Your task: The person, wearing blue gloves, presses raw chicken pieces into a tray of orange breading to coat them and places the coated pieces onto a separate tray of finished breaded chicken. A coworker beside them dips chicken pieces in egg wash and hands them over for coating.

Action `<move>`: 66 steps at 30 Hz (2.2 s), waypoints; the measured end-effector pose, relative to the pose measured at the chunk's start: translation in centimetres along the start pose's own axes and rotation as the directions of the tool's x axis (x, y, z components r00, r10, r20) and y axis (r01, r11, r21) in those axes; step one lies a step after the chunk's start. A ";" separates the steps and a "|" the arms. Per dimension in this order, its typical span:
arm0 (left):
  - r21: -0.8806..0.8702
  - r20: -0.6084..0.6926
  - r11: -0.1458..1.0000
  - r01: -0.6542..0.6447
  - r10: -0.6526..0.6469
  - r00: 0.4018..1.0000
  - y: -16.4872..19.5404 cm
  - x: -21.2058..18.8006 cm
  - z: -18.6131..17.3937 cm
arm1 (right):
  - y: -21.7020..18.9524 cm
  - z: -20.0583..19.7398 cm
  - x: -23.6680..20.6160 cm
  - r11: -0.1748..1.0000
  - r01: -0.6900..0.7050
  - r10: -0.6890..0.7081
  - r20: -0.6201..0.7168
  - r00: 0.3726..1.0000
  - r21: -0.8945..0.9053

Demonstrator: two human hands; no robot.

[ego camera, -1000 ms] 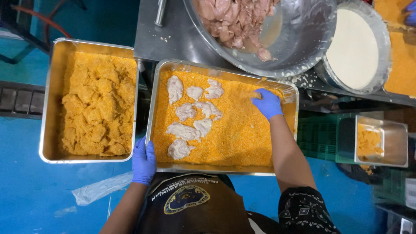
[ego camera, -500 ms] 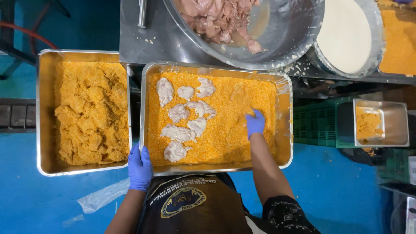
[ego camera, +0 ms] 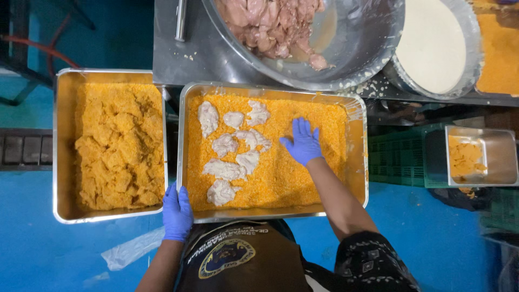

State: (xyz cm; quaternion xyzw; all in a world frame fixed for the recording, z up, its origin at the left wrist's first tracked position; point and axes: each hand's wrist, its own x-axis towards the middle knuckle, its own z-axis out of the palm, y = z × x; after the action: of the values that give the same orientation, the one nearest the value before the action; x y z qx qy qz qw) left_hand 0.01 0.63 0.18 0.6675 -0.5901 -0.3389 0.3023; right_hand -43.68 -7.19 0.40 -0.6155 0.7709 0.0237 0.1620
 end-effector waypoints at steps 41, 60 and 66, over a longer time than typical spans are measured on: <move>-0.076 -0.003 0.997 -0.014 0.014 1.000 1.8 0.5 -0.7 | 3.1 -4.4 4.1 0.565 -0.238 0.177 0.166 0.970 0.790; -0.344 0.039 0.936 0.073 -0.064 0.997 0.3 0.1 0.4 | 5.6 -8.1 -0.6 0.102 -0.139 -0.075 0.147 0.986 0.985; -0.620 0.253 0.716 0.322 -0.205 0.945 -4.4 0.0 -1.4 | -7.9 -10.3 -2.9 -0.072 -0.326 -0.106 0.318 0.942 0.942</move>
State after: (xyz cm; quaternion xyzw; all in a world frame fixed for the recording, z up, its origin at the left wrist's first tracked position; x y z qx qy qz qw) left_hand 3.71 1.18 -2.58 0.5663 -0.3560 -0.6173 0.4142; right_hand -37.81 -8.77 12.26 -0.2239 0.5566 -0.4402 0.6681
